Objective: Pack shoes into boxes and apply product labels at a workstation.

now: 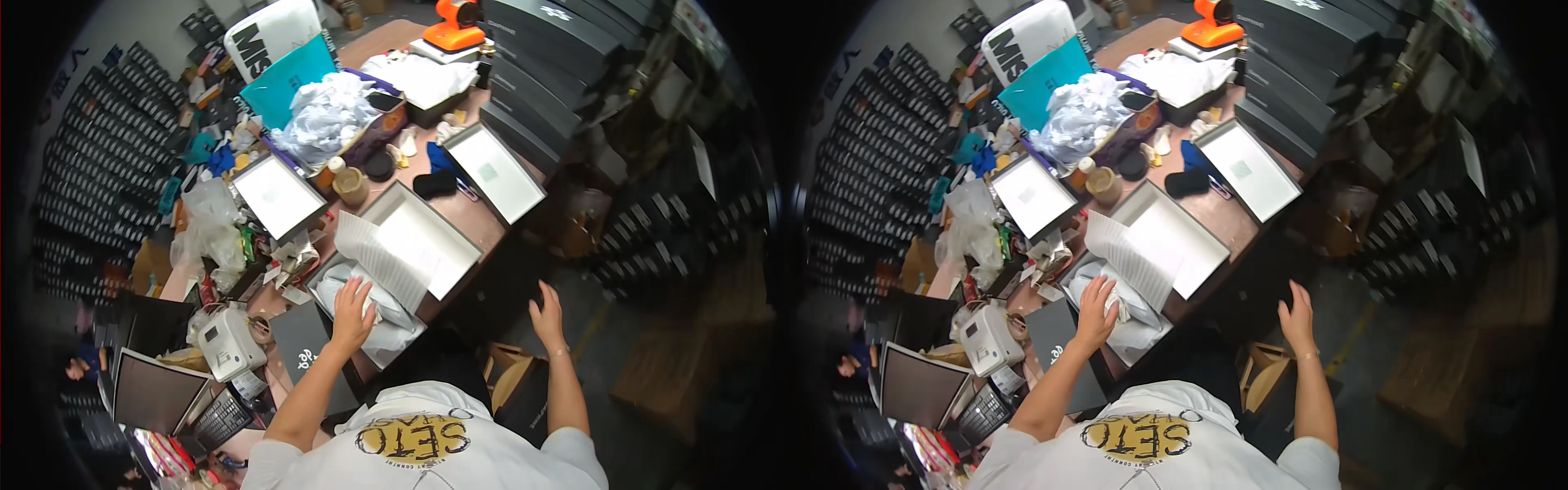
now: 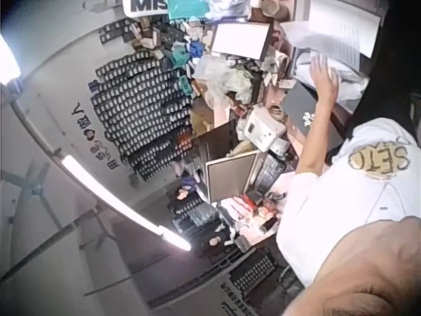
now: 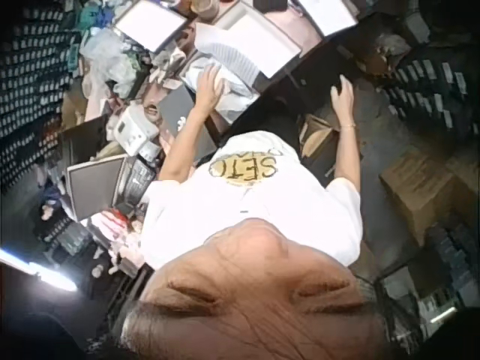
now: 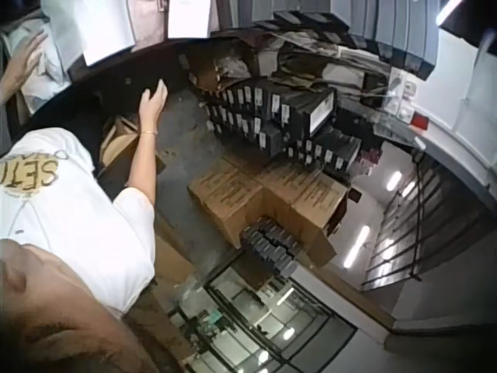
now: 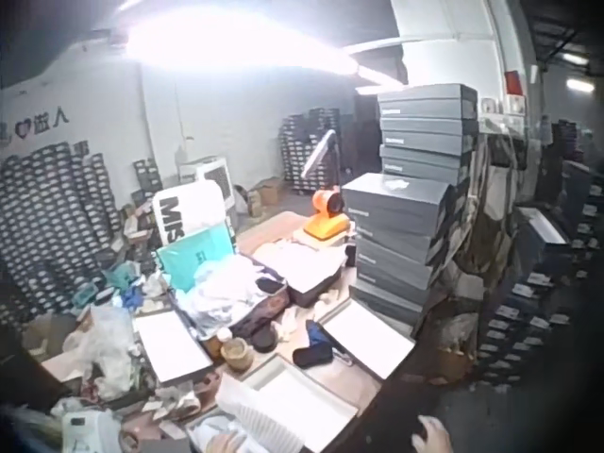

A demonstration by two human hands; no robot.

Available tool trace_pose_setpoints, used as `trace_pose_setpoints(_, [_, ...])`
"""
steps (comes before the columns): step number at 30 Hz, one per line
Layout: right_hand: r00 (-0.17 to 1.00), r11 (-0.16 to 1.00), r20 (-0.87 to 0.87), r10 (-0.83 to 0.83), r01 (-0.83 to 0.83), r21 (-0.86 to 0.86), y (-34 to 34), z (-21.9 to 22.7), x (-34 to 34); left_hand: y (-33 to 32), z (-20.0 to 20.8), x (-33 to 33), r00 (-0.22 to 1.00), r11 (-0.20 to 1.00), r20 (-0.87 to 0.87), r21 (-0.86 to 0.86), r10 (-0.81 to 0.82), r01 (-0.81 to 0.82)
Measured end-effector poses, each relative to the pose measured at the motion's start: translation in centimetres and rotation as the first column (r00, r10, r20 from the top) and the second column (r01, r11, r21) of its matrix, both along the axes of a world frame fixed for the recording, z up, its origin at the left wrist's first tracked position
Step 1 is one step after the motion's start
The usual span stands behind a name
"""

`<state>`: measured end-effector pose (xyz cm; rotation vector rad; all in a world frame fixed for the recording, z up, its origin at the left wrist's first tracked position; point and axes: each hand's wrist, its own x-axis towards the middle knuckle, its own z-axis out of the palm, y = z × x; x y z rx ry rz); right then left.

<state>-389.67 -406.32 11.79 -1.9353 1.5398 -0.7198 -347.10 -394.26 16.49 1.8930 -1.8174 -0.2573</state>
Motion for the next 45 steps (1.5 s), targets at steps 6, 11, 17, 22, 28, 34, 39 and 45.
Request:
trace_pose_setpoints(6, [0.959, 0.97, -0.244, 0.142, -0.184, -0.157, -19.5, 0.1, 13.5, -15.7, 4.4, -5.9, 0.948, 0.983, 0.261, 0.079, -0.18, 0.165])
trace_pose_setpoints(11, [0.879, 0.975, -0.423, 0.221, -0.215, 0.062, -25.6, -7.2, 13.6, -14.4, 2.8, -4.4, 0.922, 0.816, 0.301, 0.577, -0.242, 0.025])
trace_pose_setpoints(17, [0.998, 0.972, -0.039, 0.05, -0.057, -0.227, -21.4, 4.7, 12.5, 4.1, -1.0, -2.7, 0.964, 0.874, 0.174, 0.413, 0.2, -0.256])
trace_pose_setpoints(22, [0.748, 0.928, 0.645, 0.155, -0.334, 0.165, -11.7, 13.6, 13.4, 8.5, -4.4, -4.4, 0.931, 0.928, -0.085, 0.157, 0.354, -0.338])
trace_pose_setpoints(28, [0.827, 0.67, 0.501, 0.254, -0.524, 0.526, -0.3, 4.1, 24.5, 10.1, -4.7, -4.2, 0.443, 0.653, -0.63, 0.137, 0.637, -0.745])
trace_pose_setpoints(34, [0.754, 0.553, 0.318, 0.574, -0.644, 0.529, -0.1, 0.9, 27.0, 10.1, -4.7, -4.3, 0.17, 0.638, -0.735, 0.421, 0.657, -0.645])
trace_pose_setpoints(39, [0.771, 0.644, 0.258, 0.582, -0.631, 0.433, 1.4, -1.0, 25.6, 11.0, -7.5, -5.3, 0.161, 0.659, -0.772, 0.391, 0.615, -0.643])
trace_pose_setpoints(45, [0.816, 0.682, 0.143, 0.559, -0.552, 0.48, 3.5, 0.0, 23.5, 11.6, -4.5, -7.4, 0.246, 0.657, -0.684, 0.439, 0.687, -0.613])
